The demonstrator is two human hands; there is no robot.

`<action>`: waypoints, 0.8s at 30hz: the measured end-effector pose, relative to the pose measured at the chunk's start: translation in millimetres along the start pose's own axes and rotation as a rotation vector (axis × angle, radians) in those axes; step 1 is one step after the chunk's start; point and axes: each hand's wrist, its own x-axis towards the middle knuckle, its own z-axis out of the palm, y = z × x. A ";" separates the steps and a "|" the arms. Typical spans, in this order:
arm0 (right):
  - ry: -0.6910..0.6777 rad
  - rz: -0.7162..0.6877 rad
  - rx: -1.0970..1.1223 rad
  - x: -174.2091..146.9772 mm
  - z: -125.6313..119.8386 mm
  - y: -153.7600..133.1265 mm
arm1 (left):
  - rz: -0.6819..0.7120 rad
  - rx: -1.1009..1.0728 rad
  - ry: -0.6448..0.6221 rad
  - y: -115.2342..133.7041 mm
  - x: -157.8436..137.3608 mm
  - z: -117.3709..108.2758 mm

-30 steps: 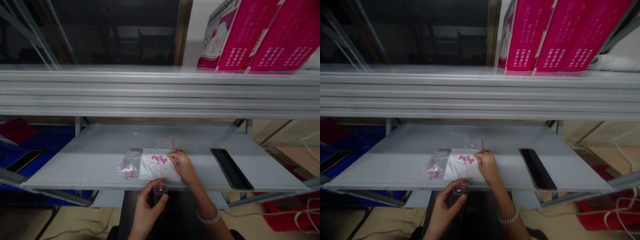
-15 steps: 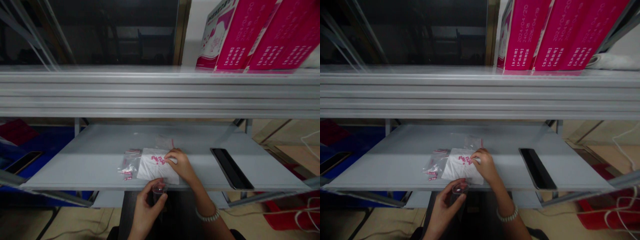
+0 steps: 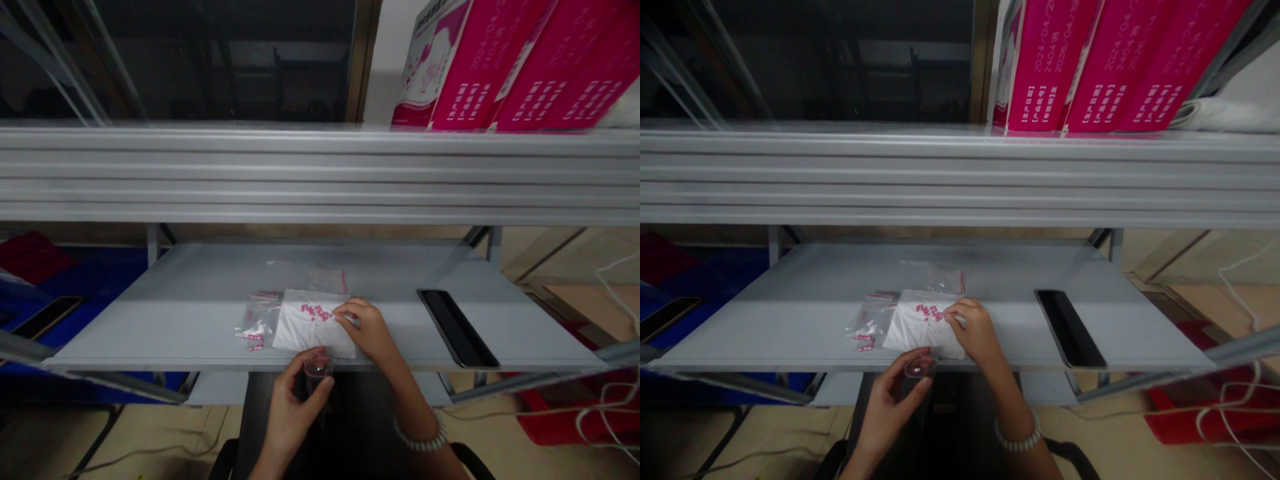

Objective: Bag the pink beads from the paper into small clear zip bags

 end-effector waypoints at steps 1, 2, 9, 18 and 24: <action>0.064 0.007 -0.020 -4.2 5.8 3.8 | 0.002 -0.006 0.033 -2.6 -1.0 2.5; 0.132 0.026 -0.033 -12.9 11.9 5.4 | 0.014 -0.012 0.070 -5.8 -2.2 5.4; 0.586 0.224 -0.208 -151.5 40.7 8.9 | 0.043 -0.060 0.095 -26.8 -13.7 3.2; -0.220 0.096 -0.364 -207.0 48.5 14.4 | 0.054 -0.064 0.118 -26.0 -24.6 -9.0; -0.755 0.093 -0.417 -222.7 105.4 -5.6 | 0.083 -0.048 0.096 -18.0 -33.1 -8.5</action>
